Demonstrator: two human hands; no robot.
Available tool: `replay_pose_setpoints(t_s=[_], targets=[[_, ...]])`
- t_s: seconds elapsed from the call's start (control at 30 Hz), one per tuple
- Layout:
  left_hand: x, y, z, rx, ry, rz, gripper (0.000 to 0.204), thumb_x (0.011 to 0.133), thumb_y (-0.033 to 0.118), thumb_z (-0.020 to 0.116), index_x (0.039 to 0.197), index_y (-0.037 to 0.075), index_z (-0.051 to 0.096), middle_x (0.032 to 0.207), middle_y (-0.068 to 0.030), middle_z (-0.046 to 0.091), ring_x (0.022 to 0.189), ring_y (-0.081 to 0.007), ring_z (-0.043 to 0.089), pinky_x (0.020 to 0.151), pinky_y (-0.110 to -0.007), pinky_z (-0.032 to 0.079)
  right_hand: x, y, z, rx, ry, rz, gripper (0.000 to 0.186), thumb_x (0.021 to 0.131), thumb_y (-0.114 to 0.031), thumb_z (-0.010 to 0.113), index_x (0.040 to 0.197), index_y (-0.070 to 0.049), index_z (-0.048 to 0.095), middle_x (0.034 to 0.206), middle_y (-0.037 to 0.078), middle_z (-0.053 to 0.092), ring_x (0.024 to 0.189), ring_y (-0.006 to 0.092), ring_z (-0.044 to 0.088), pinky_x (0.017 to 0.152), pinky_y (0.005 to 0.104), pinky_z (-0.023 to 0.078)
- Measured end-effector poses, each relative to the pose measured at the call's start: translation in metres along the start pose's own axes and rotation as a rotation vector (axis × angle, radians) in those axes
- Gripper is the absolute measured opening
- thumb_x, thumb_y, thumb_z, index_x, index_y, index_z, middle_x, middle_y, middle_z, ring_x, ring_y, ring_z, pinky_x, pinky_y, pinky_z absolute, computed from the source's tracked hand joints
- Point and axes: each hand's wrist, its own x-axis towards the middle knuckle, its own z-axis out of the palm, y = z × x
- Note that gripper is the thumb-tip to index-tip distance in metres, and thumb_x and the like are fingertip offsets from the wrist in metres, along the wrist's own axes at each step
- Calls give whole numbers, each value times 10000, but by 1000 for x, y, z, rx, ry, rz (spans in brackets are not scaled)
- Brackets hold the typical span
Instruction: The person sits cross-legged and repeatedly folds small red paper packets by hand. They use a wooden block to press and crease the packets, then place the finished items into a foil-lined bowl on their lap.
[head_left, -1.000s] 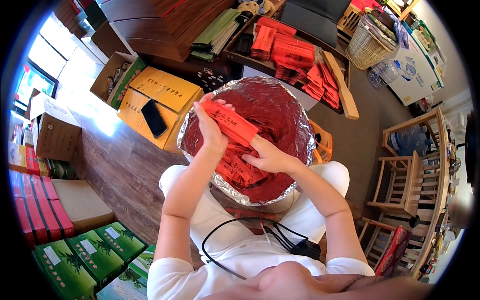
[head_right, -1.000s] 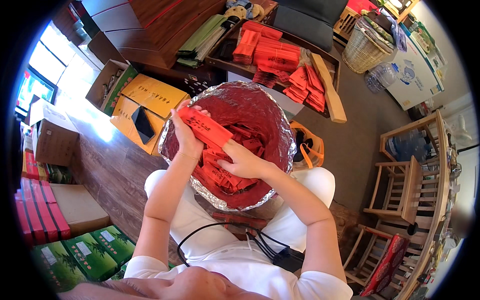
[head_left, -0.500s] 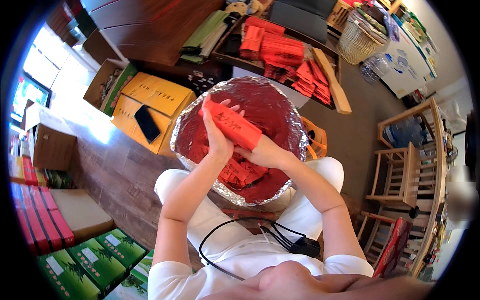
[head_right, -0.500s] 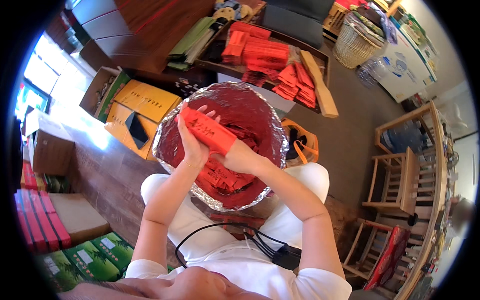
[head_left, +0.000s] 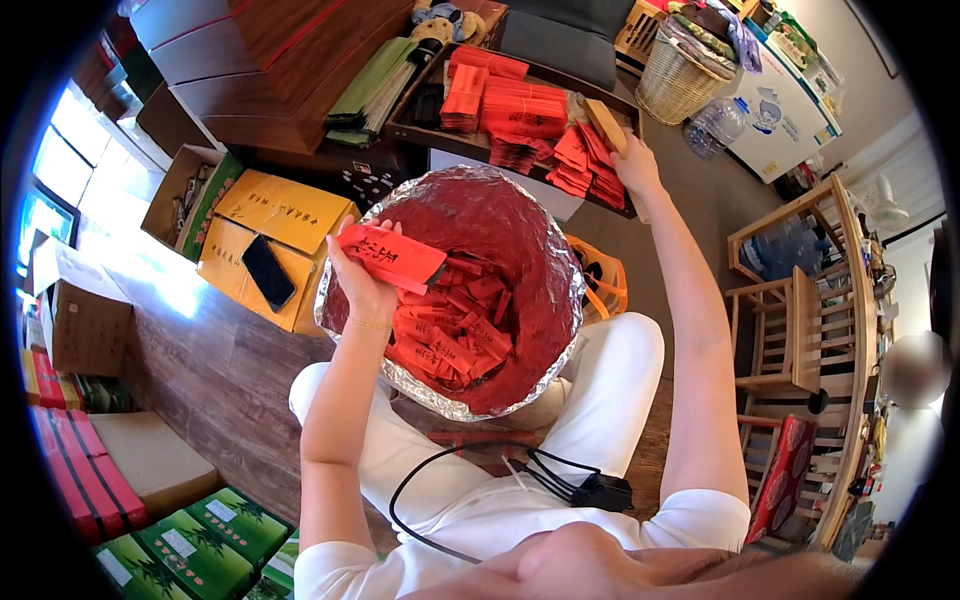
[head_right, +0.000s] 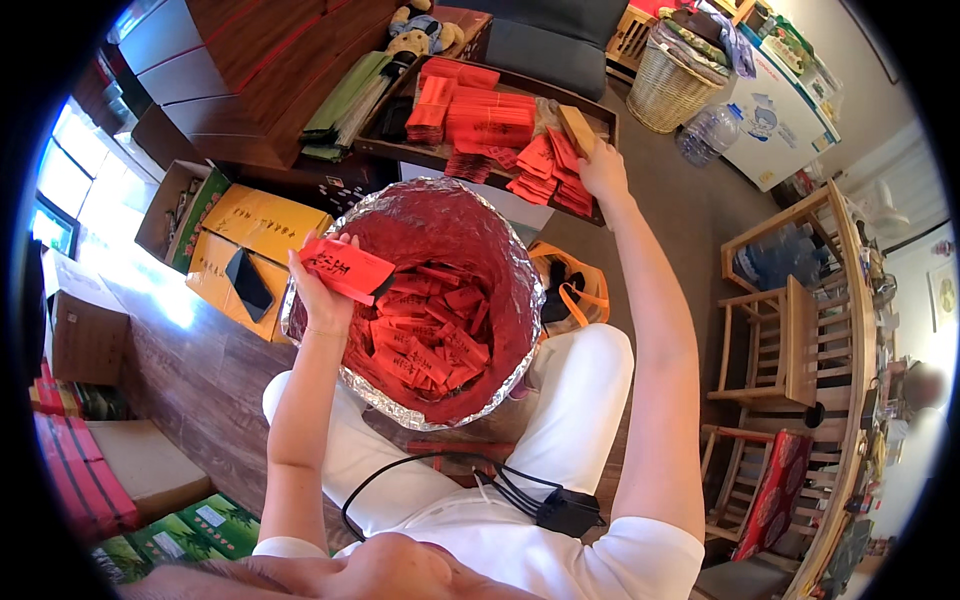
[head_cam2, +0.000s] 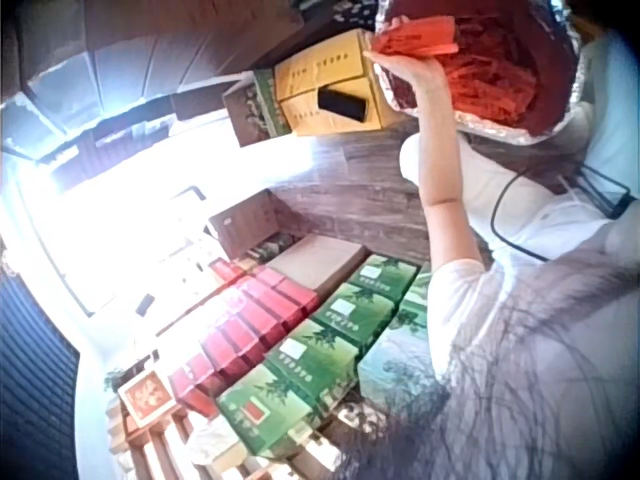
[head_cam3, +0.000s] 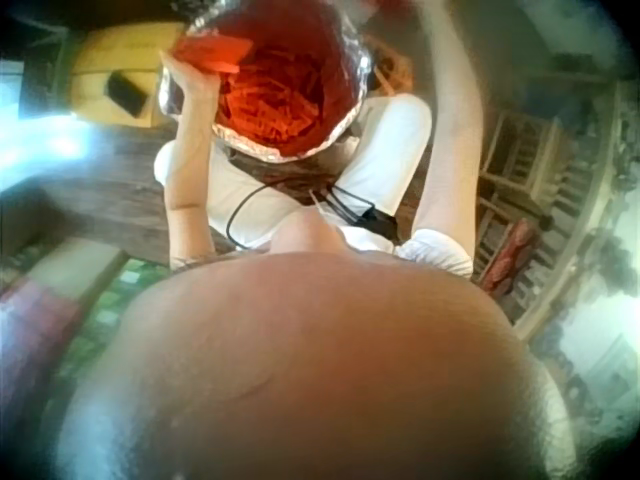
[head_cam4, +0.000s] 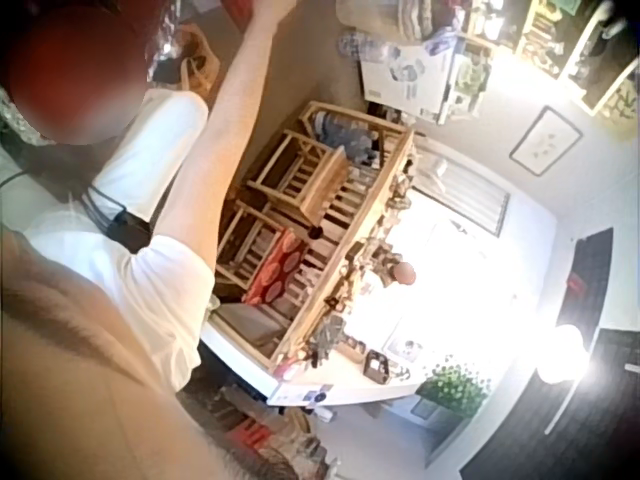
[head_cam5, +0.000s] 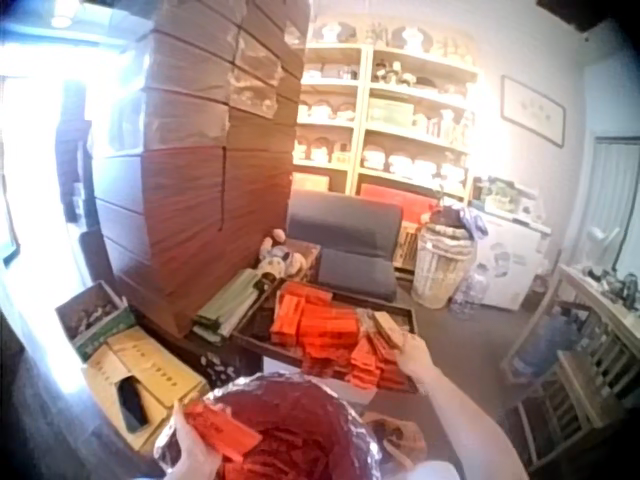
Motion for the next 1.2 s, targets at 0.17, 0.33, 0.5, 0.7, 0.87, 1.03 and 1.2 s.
replay_pose_setpoints(t_s=[0.17, 0.33, 0.5, 0.7, 0.87, 1.03, 1.2], targets=[[-10, 0, 8, 52, -23, 52, 441, 1022, 436, 312, 1278, 98, 434, 1029, -153, 579, 1038, -325, 574, 1034, -527, 424, 22, 8, 26, -57, -130, 151, 665, 762, -217, 701, 1338, -31, 425, 1217, 236, 583, 1140, 385, 562, 958, 428, 461], [-3, 4, 4, 94, -171, 168, 429, 1019, 436, 328, 1225, 97, 491, 941, -115, 587, 869, -280, 627, 966, -477, 476, 31, 11, 18, 34, -13, 269, 848, 688, -256, 778, 1374, -20, 340, 1158, 255, 610, 1080, 394, 608, 919, 449, 490], [-2, 15, 6, 21, -50, 222, 387, 1017, 428, 324, 1145, 104, 493, 910, -107, 586, 862, -304, 610, 892, -455, 492, 6, -23, -36, 189, 317, 82, 755, 734, -243, 706, 1386, -35, 386, 1223, 230, 546, 1131, 378, 556, 953, 419, 451], [-6, 29, 6, -43, -26, 286, 352, 1013, 416, 321, 1097, 114, 482, 900, -103, 580, 877, -319, 598, 888, -449, 482, -141, -130, -103, 650, -209, -35, 294, 796, -38, 578, 1086, -56, 534, 854, 144, 629, 740, 167, 580, 709, 348, 503], [0, 30, 5, 28, 12, 367, 322, 1005, 400, 349, 1075, 118, 488, 923, -98, 586, 896, -320, 618, 903, -444, 479, -199, -157, -74, 372, -261, -283, 469, 713, -32, 652, 1143, -83, 472, 1002, 204, 631, 930, 418, 606, 760, 480, 494], [1, 29, 2, 38, 11, 386, 305, 998, 397, 373, 1069, 122, 482, 930, -88, 586, 892, -313, 628, 898, -441, 482, -208, -161, -58, 265, -269, -352, 514, 693, 2, 640, 1164, -84, 454, 1018, 176, 610, 913, 395, 614, 738, 470, 500], [1, 28, 2, 86, -25, 429, 286, 991, 392, 390, 1073, 130, 471, 939, -80, 575, 890, -307, 625, 895, -444, 483, -211, -163, -53, 202, -268, -387, 542, 670, 11, 642, 1171, -72, 450, 1025, 146, 599, 939, 367, 614, 741, 450, 507]])
